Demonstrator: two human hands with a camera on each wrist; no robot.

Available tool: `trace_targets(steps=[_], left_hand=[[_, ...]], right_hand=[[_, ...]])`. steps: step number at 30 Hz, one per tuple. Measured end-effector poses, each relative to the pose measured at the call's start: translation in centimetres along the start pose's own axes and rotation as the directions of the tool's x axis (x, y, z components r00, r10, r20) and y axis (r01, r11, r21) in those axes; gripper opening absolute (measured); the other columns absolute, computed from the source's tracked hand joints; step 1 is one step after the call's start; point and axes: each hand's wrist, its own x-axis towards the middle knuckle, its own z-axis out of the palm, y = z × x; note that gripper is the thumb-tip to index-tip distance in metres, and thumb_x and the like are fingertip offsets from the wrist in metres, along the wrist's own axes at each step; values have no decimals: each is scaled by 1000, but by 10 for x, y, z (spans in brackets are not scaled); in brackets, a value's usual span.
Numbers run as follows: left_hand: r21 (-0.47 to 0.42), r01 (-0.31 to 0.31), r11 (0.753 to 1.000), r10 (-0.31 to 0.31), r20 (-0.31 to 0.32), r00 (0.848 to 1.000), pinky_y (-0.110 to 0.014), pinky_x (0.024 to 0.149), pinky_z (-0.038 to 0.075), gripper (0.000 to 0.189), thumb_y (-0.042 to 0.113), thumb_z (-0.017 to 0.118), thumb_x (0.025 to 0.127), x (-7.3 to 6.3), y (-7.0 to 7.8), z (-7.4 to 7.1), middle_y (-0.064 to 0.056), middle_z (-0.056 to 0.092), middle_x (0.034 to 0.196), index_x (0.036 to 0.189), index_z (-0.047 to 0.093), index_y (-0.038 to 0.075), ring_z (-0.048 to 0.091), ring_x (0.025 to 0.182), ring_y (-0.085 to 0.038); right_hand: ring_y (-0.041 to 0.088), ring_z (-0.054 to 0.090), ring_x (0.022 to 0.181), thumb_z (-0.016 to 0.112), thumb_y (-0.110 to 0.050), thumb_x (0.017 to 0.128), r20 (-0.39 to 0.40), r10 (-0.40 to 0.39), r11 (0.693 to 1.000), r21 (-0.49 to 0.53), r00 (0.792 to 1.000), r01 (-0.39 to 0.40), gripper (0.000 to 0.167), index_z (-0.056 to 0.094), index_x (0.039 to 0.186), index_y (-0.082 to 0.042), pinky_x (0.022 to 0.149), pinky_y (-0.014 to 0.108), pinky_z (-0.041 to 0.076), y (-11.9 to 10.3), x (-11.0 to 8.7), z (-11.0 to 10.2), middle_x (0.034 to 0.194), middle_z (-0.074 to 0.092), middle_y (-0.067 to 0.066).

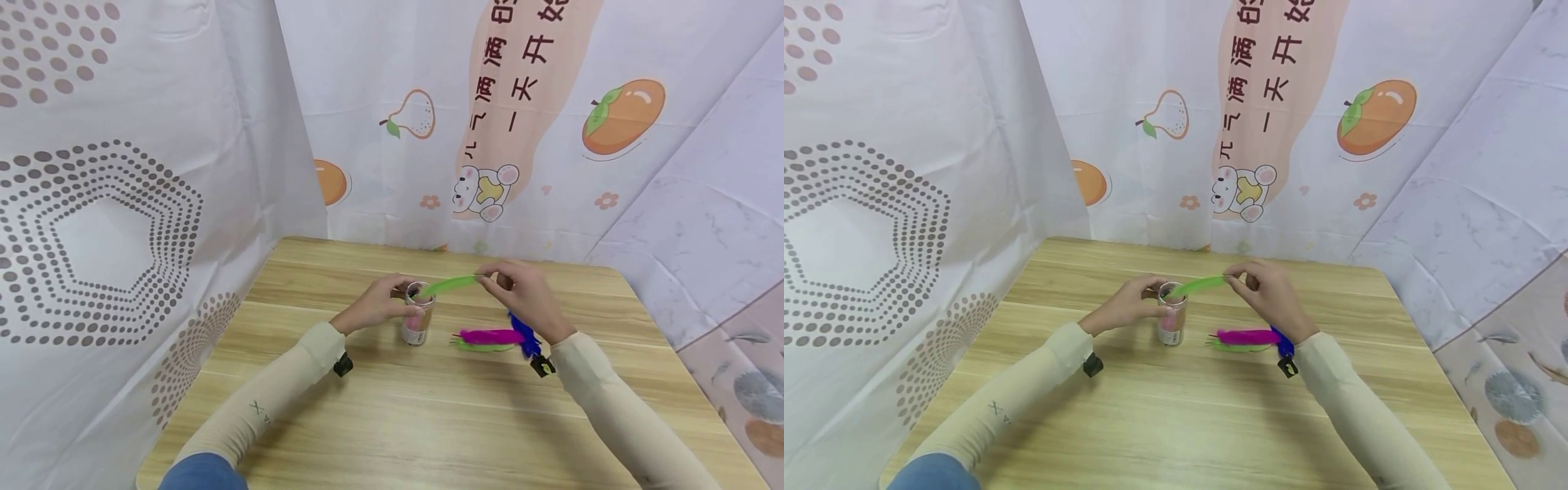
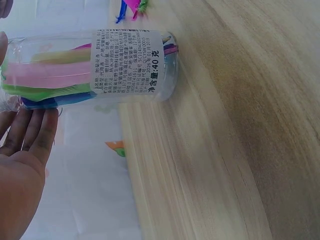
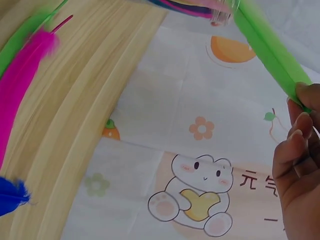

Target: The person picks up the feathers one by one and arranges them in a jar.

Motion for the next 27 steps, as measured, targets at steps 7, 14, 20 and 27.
trace_targets(steps=[7, 14, 20, 27], left_hand=[[-5, -6, 1000, 6, 1, 1000, -31, 100, 52, 57, 36, 85, 87, 1, -1, -1, 4, 67, 116, 137, 64, 19, 63, 105, -12], [3, -17, 1000, 17, 5, 1000, -32, 100, 52, 56, 35, 84, 88, 0, -4, 1, 7, 67, 116, 138, 64, 20, 64, 105, -12], [3, -10, 1000, 10, 10, 1000, -35, 102, 52, 55, 37, 84, 88, 0, -5, 1, 7, 67, 117, 137, 64, 20, 64, 106, -12], [13, -6, 1000, 6, 5, 1000, -37, 102, 52, 56, 37, 84, 88, 0, 0, 1, 8, 66, 119, 137, 64, 20, 64, 105, -12]], right_hand=[[6, 49, 60, 79, -6, 92, 60, -62, 998, 6, 996, 62, 16, 78, 105, -15, 51, 20, 42, -7, 11, 11, 96, 69, -8], [5, 50, 60, 79, 0, 90, 106, -125, 991, 68, 986, 118, 18, 77, 104, -11, 52, 20, 44, -10, 13, 36, 95, 71, -4], [5, 52, 63, 77, 1, 90, 134, -130, 987, 117, 982, 115, 19, 78, 106, -10, 53, 21, 47, -13, 16, 50, 98, 72, -3], [6, 54, 62, 77, -3, 92, 160, -116, 985, 148, 980, 92, 15, 79, 106, -9, 52, 23, 48, -17, 21, 62, 94, 75, 0]])
